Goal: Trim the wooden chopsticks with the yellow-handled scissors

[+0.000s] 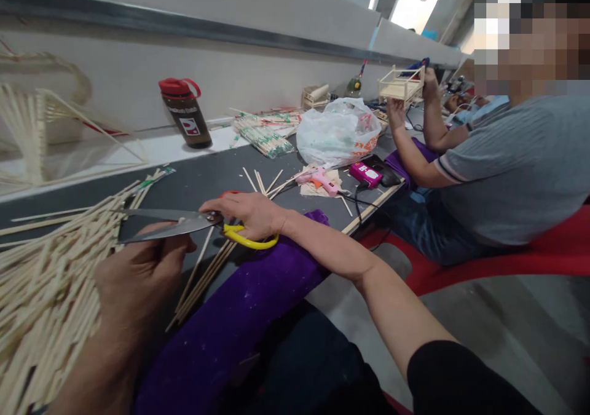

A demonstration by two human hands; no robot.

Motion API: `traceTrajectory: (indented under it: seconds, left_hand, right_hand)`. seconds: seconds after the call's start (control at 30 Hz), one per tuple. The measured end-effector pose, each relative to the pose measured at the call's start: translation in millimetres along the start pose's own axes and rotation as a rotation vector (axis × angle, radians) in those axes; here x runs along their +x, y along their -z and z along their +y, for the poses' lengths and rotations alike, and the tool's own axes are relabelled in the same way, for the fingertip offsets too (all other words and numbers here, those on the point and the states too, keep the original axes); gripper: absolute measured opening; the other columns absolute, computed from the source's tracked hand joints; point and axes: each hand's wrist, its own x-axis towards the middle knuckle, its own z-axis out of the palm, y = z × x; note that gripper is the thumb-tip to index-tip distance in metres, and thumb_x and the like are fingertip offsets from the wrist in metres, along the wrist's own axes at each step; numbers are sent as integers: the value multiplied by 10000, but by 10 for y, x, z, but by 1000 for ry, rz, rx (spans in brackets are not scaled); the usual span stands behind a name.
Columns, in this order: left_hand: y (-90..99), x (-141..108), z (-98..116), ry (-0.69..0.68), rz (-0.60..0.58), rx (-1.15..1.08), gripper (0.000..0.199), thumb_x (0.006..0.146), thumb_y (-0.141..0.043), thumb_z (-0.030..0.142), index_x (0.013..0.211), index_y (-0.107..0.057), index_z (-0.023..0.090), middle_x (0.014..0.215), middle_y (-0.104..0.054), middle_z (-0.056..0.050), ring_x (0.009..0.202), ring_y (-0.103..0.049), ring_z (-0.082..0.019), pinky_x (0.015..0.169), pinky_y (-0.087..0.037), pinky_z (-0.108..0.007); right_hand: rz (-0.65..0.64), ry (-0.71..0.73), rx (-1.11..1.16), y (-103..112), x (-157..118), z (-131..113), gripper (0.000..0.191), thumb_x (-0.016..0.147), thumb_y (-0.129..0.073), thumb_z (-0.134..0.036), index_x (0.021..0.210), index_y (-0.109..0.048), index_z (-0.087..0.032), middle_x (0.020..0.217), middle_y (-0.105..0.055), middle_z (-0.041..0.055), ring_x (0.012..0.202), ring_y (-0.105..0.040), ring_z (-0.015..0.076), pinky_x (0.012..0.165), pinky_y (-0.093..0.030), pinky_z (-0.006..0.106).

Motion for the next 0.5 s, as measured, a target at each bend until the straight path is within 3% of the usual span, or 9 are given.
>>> traceTrajectory:
  seconds: [0.2,0.37,0.5]
  left_hand:
    - [-9,48,69,13,7,113,218,770,-539,390,670,-671,248,633,-660,15,640,-619,-195,618,-379,-288]
    - [-63,89,-19,42,16,42,193,736,-546,361,633,-655,239,569,-631,17,539,-572,-179,568,-377,-285]
    - [-80,84,-110,-33,24,67,188,763,-555,343,671,-671,227,625,-668,12,590,-605,-177,615,-393,-275]
  right_hand:
    - [-7,-11,-28,7,-3,9,443,938,-558,-321,1345,-420,-217,1308,-582,64,1162,-546,181,985,-437,308]
    - [-18,-46,-51,31,8,6,411,950,-541,-328,1333,-446,-212,1261,-594,71,1144,-552,193,974,-438,321]
    - [-35,-69,-42,22,-2,-13,368,959,-525,-323,1310,-453,-239,1280,-578,65,1107,-564,186,935,-450,316]
